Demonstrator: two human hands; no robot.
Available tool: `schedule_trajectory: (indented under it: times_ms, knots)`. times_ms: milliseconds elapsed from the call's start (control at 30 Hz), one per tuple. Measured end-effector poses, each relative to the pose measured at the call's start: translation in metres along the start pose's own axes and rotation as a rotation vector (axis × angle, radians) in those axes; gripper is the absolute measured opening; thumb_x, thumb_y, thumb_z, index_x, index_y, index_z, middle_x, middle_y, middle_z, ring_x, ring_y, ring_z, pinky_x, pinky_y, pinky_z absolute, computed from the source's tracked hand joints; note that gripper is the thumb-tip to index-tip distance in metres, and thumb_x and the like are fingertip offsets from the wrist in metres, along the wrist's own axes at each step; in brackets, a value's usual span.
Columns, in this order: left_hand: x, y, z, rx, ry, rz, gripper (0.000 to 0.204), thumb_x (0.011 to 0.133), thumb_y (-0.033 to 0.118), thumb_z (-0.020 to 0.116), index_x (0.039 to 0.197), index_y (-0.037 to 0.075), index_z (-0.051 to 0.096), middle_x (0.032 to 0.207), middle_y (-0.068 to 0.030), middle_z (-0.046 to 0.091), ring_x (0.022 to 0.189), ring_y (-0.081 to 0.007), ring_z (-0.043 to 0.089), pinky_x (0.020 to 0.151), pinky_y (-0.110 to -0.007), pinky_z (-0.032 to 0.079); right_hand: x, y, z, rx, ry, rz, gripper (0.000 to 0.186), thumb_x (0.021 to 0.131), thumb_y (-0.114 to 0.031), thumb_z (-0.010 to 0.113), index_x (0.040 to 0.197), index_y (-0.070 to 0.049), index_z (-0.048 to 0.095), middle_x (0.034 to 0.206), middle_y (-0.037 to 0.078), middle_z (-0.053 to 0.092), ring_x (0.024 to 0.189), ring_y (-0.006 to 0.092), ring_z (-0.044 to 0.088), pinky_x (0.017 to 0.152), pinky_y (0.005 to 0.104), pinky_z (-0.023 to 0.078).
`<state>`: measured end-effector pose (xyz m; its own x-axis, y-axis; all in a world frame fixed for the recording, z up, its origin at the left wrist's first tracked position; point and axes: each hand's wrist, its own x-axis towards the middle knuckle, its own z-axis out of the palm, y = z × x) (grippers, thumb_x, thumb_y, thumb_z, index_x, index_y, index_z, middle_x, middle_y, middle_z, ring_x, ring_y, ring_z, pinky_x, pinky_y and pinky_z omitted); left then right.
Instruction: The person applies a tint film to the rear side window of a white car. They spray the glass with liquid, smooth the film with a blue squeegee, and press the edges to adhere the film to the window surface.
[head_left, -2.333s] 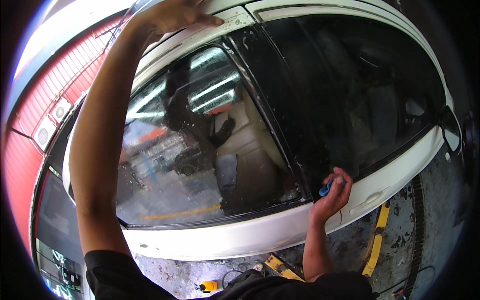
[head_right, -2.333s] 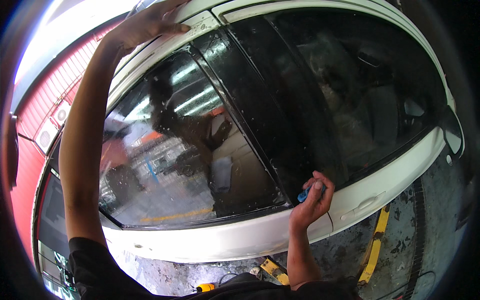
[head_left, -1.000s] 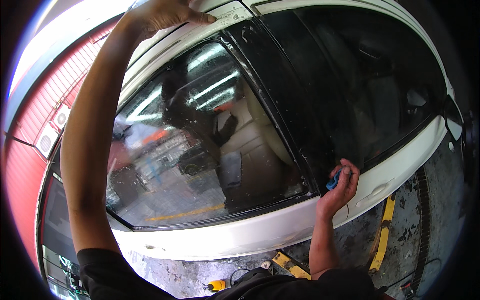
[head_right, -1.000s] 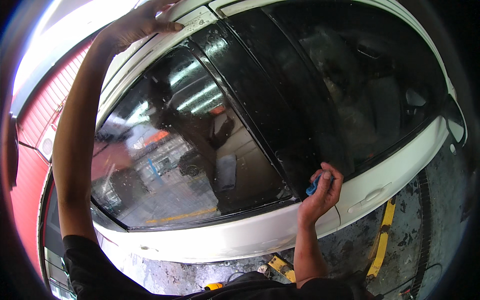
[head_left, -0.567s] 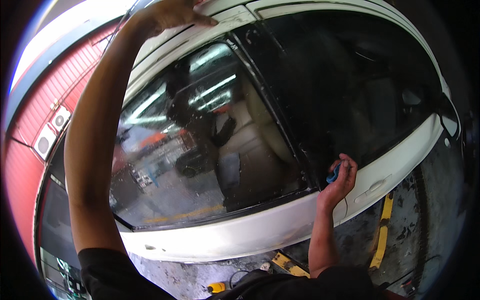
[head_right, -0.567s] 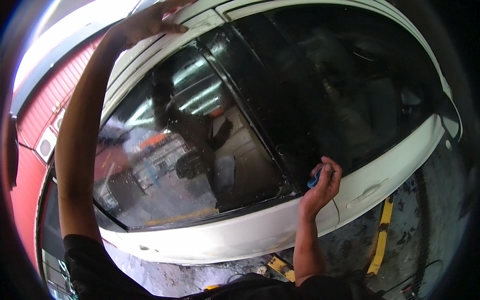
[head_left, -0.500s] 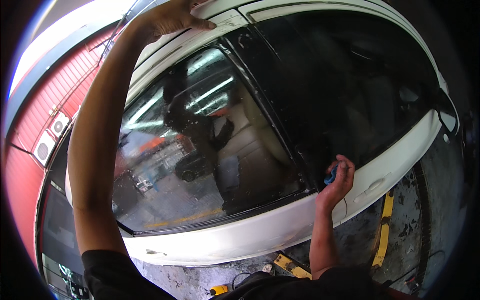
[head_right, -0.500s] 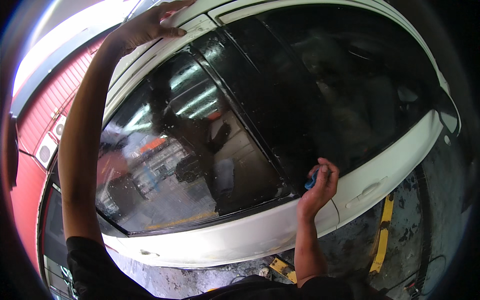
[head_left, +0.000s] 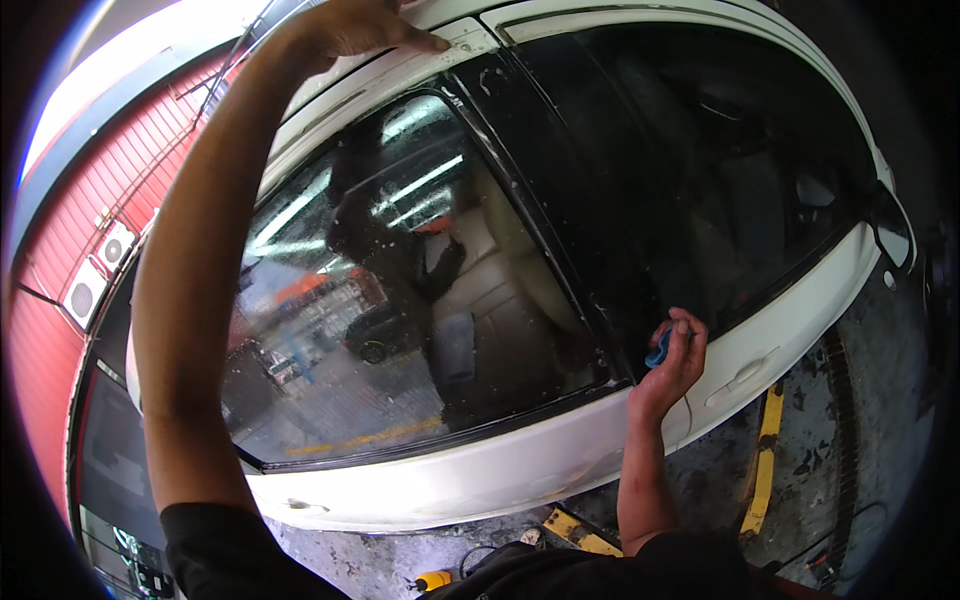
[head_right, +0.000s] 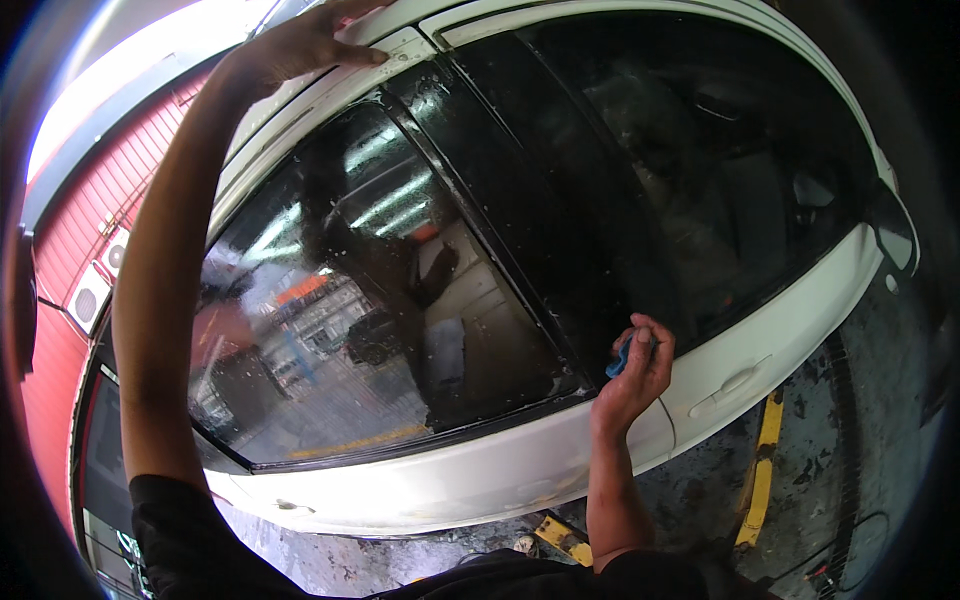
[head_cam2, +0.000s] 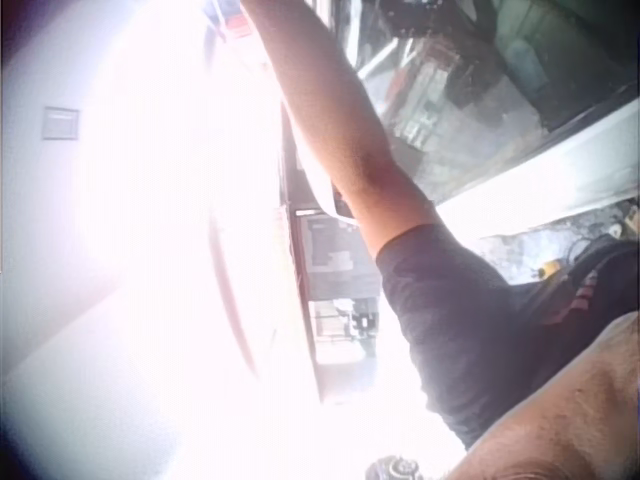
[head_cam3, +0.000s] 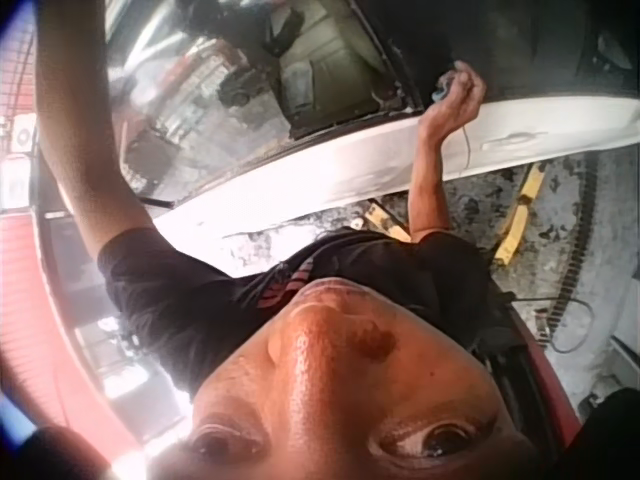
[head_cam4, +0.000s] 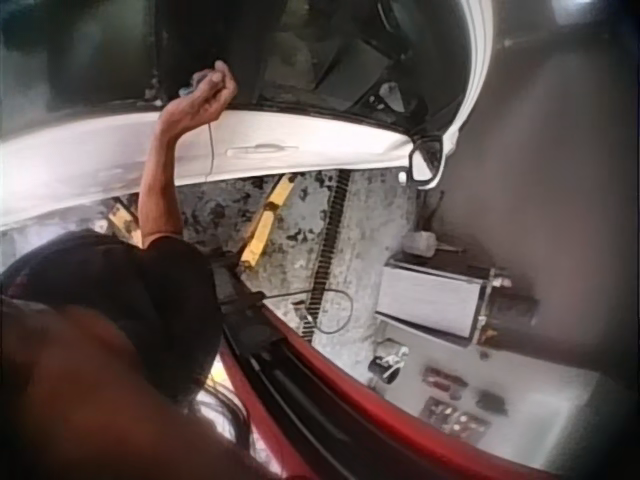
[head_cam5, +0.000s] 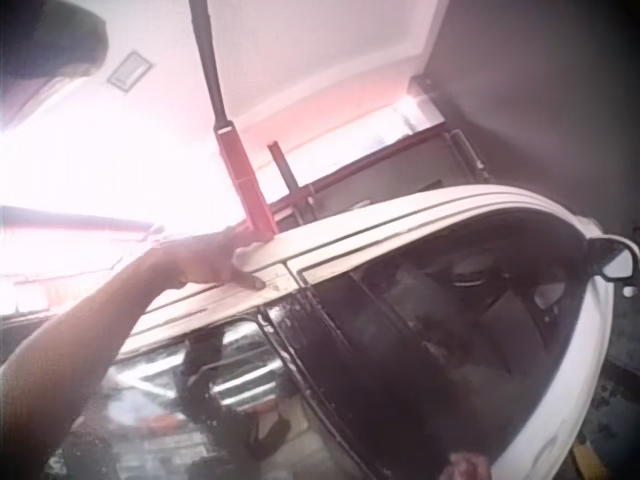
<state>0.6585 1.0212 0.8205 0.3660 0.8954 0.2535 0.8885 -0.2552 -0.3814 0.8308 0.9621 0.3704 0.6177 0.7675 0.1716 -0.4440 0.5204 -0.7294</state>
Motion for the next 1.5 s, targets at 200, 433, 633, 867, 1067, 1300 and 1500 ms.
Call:
schedule_trajectory:
  times_ms: [200,433,633,867,1067,1300,1500]
  knots:
    - [0.007,0.001,0.012,0.003,0.020,-0.139,0.093,0.085,0.047,0.081,0.158,0.009,0.039,0.162,-0.0225,0.037,0.151,-0.0369,0.033,0.126,-0.048,0.027,0.001,-0.001,0.003,0.012,-0.002,0.043,0.020,0.105,-0.021,0.057,0.107,-0.003,0.067,0.081,0.001,0.055,0.074,0.0096,0.047,0.068,0.0256,0.038]
    - [0.006,-0.006,0.014,0.008,0.019,-0.046,0.090,0.085,0.044,0.082,0.157,0.010,0.040,0.161,-0.0238,0.038,0.149,-0.0376,0.037,0.124,-0.049,0.029,-0.003,0.001,-0.003,-0.004,-0.012,0.033,0.020,0.105,-0.020,0.057,0.109,-0.003,0.067,0.083,0.001,0.056,0.075,0.0097,0.048,0.068,0.0259,0.039]
    - [0.005,-0.007,0.017,-0.013,0.064,-0.081,0.091,0.087,0.043,0.081,0.159,0.010,0.037,0.163,-0.0232,0.034,0.150,-0.0382,0.034,0.126,-0.048,0.027,-0.003,0.006,-0.002,0.003,-0.007,0.021,0.020,0.105,-0.021,0.056,0.109,-0.003,0.066,0.085,0.001,0.056,0.076,0.0096,0.049,0.068,0.0256,0.040]
    - [-0.017,-0.007,0.003,-0.057,-0.026,-0.040,0.091,0.088,0.045,0.080,0.159,0.009,0.036,0.165,-0.0230,0.032,0.151,-0.0395,0.033,0.125,-0.050,0.028,0.001,0.002,-0.005,-0.006,-0.041,0.030,0.022,0.106,-0.022,0.055,0.109,-0.003,0.066,0.084,0.001,0.055,0.076,0.0093,0.048,0.068,0.0252,0.039]
    - [-0.007,-0.009,0.007,0.032,0.003,-0.035,0.091,0.087,0.044,0.081,0.159,0.011,0.038,0.164,-0.0224,0.034,0.151,-0.0370,0.035,0.124,-0.048,0.029,0.002,-0.001,-0.003,-0.027,-0.074,0.038,0.022,0.106,-0.022,0.055,0.109,-0.003,0.067,0.083,0.001,0.054,0.076,0.0094,0.048,0.067,0.0253,0.039]
    - [-0.003,-0.020,0.010,0.132,0.053,0.026,0.087,0.087,0.039,0.080,0.159,0.012,0.038,0.162,-0.0224,0.038,0.147,-0.0363,0.040,0.122,-0.048,0.032,0.001,-0.002,-0.002,-0.014,-0.070,0.078,0.023,0.105,-0.024,0.056,0.109,-0.004,0.067,0.083,0.001,0.054,0.076,0.0098,0.048,0.068,0.0255,0.039]
    - [-0.010,-0.004,0.000,0.077,-0.051,-0.103,0.085,0.088,0.035,0.080,0.159,0.012,0.039,0.163,-0.0214,0.037,0.149,-0.0362,0.038,0.124,-0.048,0.031,0.001,-0.001,-0.004,-0.002,-0.052,0.086,0.023,0.104,-0.024,0.056,0.107,-0.003,0.067,0.081,0.001,0.055,0.076,0.0103,0.047,0.069,0.0262,0.038]
